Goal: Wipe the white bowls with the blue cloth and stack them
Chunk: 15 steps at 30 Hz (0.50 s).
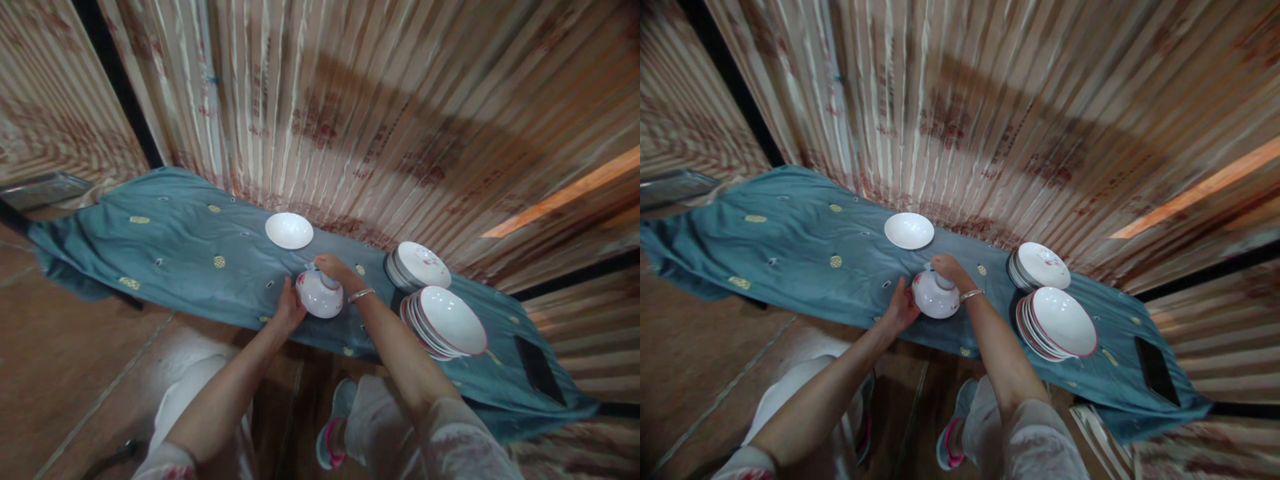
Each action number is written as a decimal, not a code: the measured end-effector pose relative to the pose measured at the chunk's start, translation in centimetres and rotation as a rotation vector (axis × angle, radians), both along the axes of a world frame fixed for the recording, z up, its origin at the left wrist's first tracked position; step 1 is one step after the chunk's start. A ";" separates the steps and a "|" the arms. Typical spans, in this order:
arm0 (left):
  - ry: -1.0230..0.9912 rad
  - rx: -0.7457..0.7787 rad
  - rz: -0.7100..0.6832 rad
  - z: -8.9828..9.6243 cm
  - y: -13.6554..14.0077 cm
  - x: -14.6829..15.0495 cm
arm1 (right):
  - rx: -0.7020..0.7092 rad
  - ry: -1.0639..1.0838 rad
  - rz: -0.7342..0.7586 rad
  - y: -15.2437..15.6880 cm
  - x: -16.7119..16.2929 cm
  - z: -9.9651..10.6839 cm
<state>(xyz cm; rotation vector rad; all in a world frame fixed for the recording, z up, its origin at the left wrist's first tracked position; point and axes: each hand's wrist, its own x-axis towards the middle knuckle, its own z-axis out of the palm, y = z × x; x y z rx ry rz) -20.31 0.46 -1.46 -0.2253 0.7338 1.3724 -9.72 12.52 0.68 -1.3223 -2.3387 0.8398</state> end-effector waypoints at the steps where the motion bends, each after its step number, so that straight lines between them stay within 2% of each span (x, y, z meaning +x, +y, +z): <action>1: 0.007 -0.001 -0.003 0.0 0.0 0.0 | -0.046 0.060 -0.037 0.2 0.5 -0.1; 4: 0.020 0.009 -0.012 0.2 0.0 0.1 | -0.132 0.200 -0.130 0.1 2.1 -0.6; 15: 0.035 0.005 0.018 0.4 0.7 0.0 | -0.115 0.445 -0.420 -4.9 6.0 -4.2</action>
